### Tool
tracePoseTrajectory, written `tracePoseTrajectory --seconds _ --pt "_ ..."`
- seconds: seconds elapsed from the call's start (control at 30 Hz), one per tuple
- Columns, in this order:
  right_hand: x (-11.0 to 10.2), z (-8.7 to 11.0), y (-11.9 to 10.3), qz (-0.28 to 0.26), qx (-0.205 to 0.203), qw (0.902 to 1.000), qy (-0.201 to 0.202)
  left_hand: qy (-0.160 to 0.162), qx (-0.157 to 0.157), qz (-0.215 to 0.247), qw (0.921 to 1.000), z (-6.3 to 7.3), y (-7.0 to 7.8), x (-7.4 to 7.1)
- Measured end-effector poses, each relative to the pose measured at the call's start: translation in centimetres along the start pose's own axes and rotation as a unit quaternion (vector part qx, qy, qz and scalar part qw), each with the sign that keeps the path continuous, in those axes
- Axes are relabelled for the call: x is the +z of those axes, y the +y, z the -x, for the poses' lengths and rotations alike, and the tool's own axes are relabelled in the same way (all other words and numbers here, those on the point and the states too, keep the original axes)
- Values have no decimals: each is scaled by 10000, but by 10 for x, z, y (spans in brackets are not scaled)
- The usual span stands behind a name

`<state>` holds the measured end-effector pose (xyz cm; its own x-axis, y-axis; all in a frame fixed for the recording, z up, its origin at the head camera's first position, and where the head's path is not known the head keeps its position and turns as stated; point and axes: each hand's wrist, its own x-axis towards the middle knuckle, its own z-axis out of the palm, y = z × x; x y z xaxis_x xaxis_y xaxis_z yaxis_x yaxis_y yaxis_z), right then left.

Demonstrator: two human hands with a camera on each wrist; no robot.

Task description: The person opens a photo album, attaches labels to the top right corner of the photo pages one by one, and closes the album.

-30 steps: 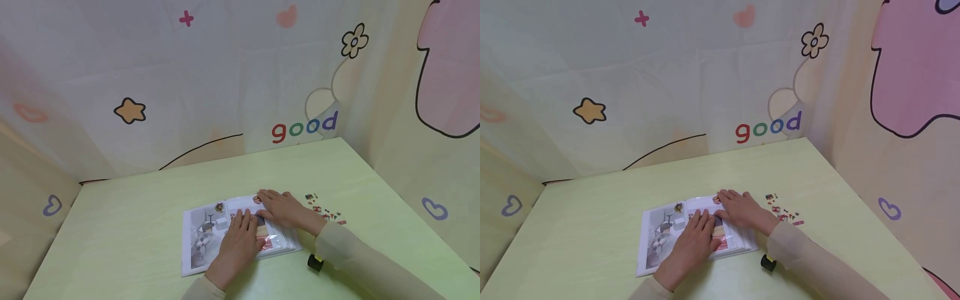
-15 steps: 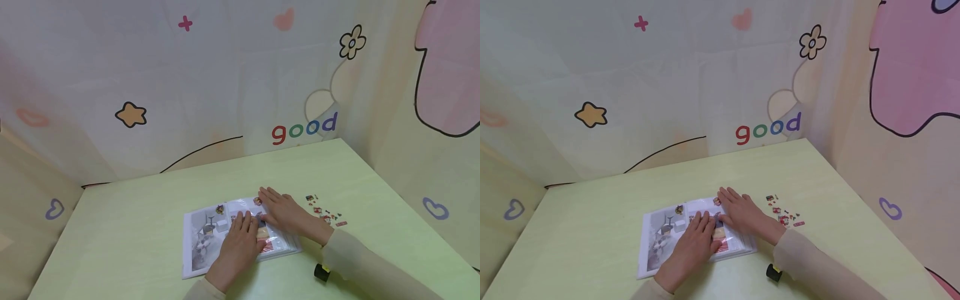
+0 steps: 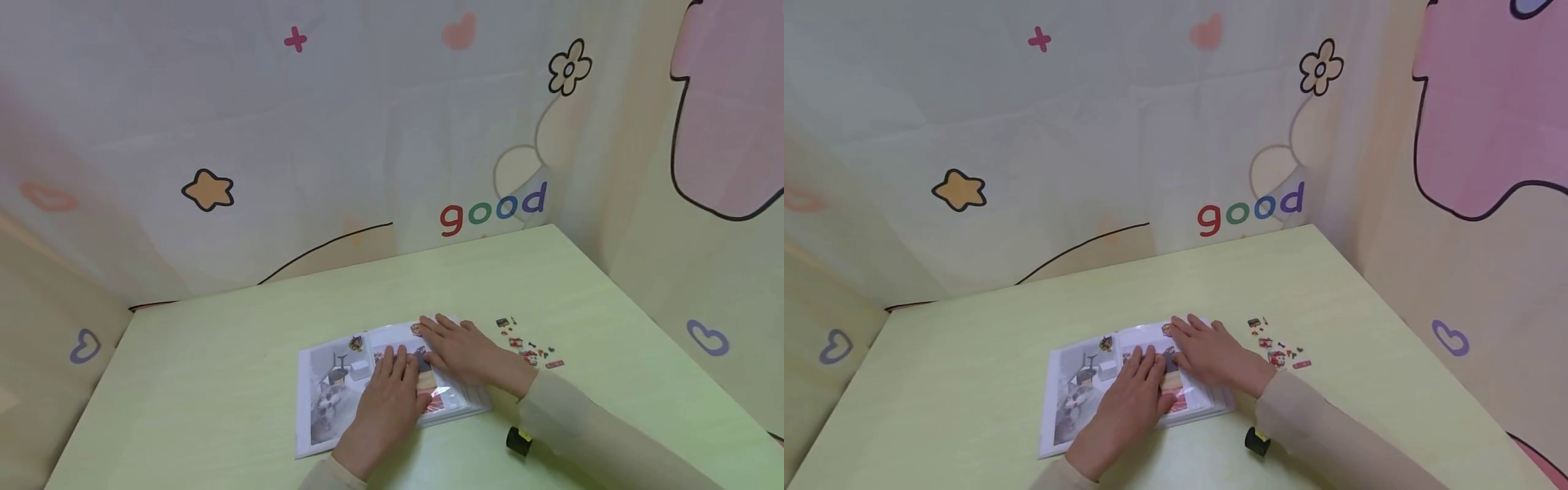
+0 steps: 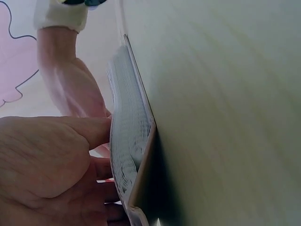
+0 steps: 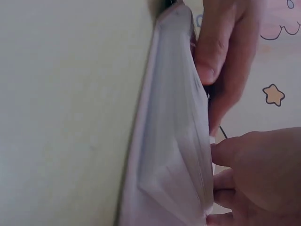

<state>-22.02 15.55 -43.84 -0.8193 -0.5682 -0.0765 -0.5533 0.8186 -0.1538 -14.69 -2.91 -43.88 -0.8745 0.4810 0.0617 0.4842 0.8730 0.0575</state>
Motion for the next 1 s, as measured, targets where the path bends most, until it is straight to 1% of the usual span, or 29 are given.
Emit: tracePoseTrajectory --seconds 0.2,0.33,0.4,0.53,0.57,0.63,0.73,0.83,1.0 --pt "-7 -17 9 -392 266 9986 -225 27 5 39 10000 1 0 0" --pt "-10 -24 15 -510 301 9979 -263 -54 -9 163 9999 1 -1 -3" --pt "-11 -25 17 -572 293 9976 -252 -117 -6 261 9996 0 -2 -4" --pt "-10 -25 20 -696 293 9969 -217 -206 53 600 9980 -1 -5 -6" --pt "-10 -24 21 -728 299 9967 -201 -180 101 601 9980 -1 -6 -4" --pt "-10 -24 23 -809 310 9961 -172 -223 145 632 9976 -1 -7 -4" --pt "-10 -24 26 -1014 323 9942 -151 -346 203 521 9978 -1 -7 -6" --pt "-12 -25 28 -1257 356 9913 -175 -568 172 512 9969 -1 -6 -12" --pt "-13 -26 30 -1404 399 9890 -221 -669 167 617 9957 0 -6 -17"
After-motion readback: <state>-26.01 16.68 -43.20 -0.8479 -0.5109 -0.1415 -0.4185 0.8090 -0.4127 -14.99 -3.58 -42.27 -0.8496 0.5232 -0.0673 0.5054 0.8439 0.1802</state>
